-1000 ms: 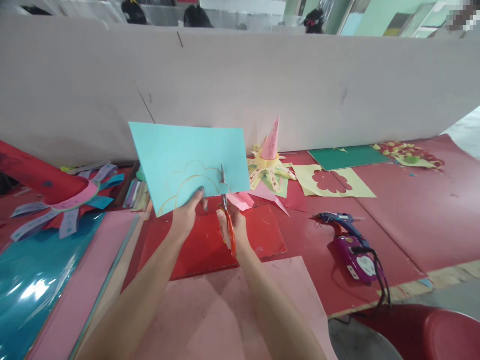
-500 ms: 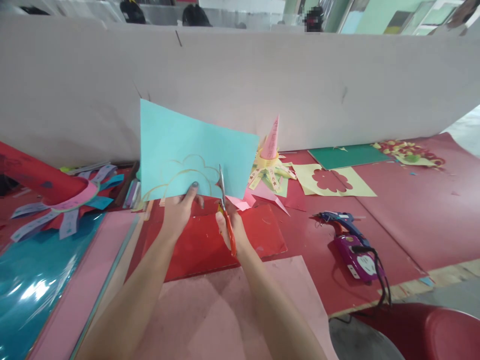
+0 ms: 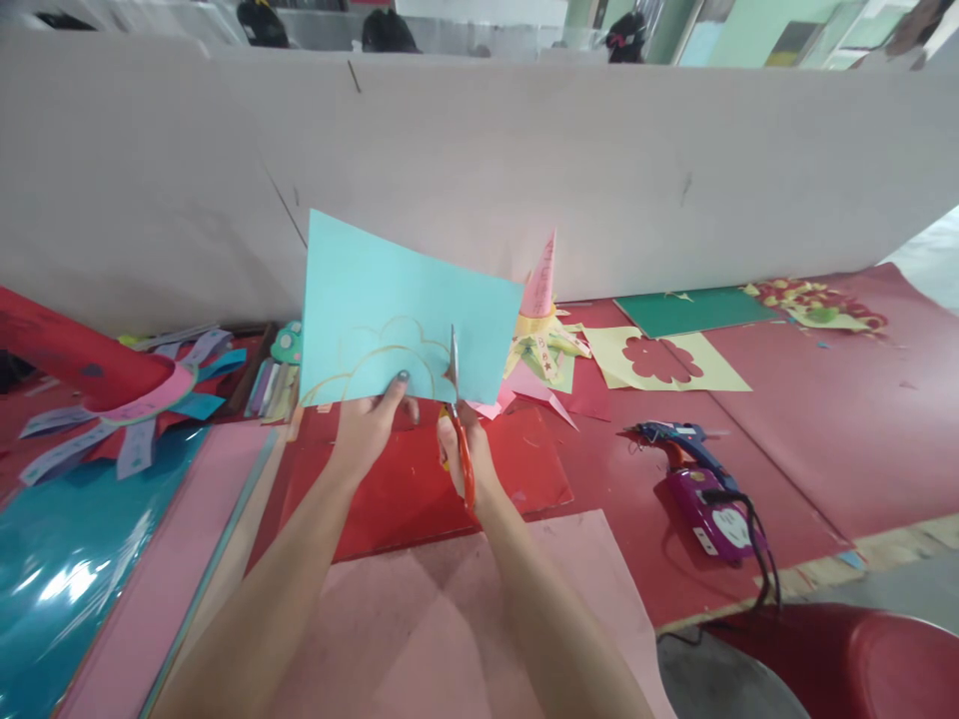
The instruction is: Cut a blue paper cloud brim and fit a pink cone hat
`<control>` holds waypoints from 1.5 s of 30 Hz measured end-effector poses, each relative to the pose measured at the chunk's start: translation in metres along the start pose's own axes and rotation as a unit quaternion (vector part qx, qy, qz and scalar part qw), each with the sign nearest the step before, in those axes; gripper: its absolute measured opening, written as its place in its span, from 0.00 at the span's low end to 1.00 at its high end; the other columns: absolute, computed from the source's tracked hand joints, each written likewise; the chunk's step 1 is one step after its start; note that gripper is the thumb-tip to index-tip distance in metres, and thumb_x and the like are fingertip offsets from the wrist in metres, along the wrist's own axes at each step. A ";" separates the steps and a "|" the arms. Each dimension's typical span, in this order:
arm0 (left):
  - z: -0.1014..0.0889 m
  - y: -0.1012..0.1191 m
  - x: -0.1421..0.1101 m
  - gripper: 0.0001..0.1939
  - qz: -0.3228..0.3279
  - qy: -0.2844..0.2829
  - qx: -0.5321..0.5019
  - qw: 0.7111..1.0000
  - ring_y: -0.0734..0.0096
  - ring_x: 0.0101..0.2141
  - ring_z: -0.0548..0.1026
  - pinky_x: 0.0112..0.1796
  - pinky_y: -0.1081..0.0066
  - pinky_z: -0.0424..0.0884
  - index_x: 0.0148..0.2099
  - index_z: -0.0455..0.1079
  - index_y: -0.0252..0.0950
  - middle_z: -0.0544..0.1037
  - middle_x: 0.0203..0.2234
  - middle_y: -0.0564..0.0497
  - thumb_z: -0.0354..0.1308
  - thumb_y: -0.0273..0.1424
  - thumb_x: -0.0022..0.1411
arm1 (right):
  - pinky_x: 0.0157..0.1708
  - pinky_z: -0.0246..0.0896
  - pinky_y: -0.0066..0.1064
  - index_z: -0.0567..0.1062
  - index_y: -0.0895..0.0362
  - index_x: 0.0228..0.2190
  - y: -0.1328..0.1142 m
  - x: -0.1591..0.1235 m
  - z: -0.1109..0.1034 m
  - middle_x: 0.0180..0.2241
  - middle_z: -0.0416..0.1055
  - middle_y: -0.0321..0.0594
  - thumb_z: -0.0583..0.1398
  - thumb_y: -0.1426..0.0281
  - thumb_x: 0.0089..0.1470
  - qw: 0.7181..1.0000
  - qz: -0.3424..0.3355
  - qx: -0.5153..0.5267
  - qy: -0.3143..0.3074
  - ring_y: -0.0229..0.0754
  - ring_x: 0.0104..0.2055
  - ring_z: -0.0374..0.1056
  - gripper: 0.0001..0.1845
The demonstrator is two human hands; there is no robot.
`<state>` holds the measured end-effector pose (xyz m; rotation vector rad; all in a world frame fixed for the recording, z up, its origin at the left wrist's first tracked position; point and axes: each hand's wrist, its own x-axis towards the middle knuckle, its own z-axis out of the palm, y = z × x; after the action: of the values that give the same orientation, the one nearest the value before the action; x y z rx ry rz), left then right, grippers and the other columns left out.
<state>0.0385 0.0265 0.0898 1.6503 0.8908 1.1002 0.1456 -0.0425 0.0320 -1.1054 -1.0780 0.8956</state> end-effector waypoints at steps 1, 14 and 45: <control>0.000 -0.001 0.000 0.16 -0.001 -0.001 -0.005 1.000 0.72 0.19 0.70 0.30 0.71 0.67 0.24 0.63 0.38 0.68 0.13 0.56 0.53 0.41 0.61 | 0.19 0.54 0.29 0.63 0.52 0.31 0.000 0.000 0.000 0.17 0.57 0.30 0.48 0.43 0.55 1.000 -0.003 0.000 0.001 0.34 0.16 0.53 0.25; 0.004 0.002 -0.001 0.18 -0.027 -0.026 -0.029 0.999 0.73 0.18 0.70 0.27 0.72 0.68 0.24 0.63 0.38 0.69 0.13 0.56 0.54 0.43 0.60 | 0.19 0.52 0.29 0.63 0.54 0.26 -0.003 0.000 -0.002 0.16 0.59 0.31 0.45 0.47 0.59 1.000 -0.015 -0.021 0.011 0.33 0.16 0.55 0.25; -0.008 0.004 0.002 0.21 -0.019 -0.047 0.053 0.997 0.73 0.20 0.69 0.34 0.72 0.67 0.19 0.61 0.38 0.68 0.12 0.55 0.50 0.41 0.62 | 0.17 0.51 0.28 0.60 0.54 0.20 -0.005 0.000 -0.001 0.13 0.55 0.30 0.48 0.44 0.56 0.999 0.005 -0.033 0.017 0.32 0.14 0.52 0.27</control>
<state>0.0320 0.0292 0.0955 1.7493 0.9287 0.9550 0.1464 -0.0439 0.0366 -1.1772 -1.0806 0.8504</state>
